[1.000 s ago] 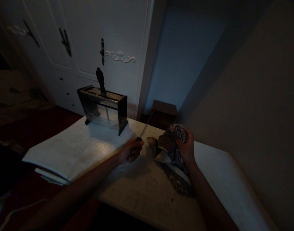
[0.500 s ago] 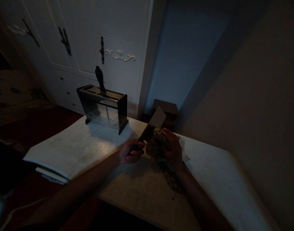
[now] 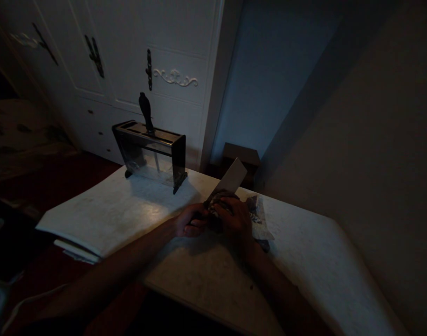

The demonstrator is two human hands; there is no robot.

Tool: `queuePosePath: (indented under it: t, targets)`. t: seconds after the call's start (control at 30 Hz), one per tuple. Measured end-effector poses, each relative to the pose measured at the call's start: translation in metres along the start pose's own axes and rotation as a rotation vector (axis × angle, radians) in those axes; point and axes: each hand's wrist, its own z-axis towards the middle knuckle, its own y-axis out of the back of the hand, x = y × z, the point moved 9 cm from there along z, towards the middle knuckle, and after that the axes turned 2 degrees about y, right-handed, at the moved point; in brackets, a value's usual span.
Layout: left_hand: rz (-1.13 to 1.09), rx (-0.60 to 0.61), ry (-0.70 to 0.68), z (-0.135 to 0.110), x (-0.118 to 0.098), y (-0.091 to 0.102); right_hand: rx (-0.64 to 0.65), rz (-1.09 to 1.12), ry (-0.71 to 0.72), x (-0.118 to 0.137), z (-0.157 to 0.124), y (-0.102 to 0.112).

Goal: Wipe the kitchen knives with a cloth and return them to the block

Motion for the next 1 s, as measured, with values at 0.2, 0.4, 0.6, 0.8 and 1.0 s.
queuePosePath:
  t: [0.2, 0.4, 0.6, 0.8, 1.0]
  targets:
    - [-0.064, -0.006, -0.125, -0.008, -0.015, -0.010, 0.069, -0.006, -0.033, -0.008, 0.000, -0.001]
    - [-0.067, 0.060, -0.147, -0.009, -0.018, -0.016, 0.040, 0.039, -0.077, -0.015, -0.004, 0.004]
    - [0.010, 0.002, -0.091, -0.006, -0.010, -0.010, 0.016, -0.020, -0.064, -0.010, -0.004, 0.004]
    - [0.175, -0.074, 0.008, 0.001, 0.002, 0.007, 0.032, -0.079, 0.028, 0.004, -0.004, -0.003]
    - [0.291, -0.204, -0.069, -0.001, -0.003, 0.012, 0.046, -0.050, 0.033, 0.006, -0.003, -0.004]
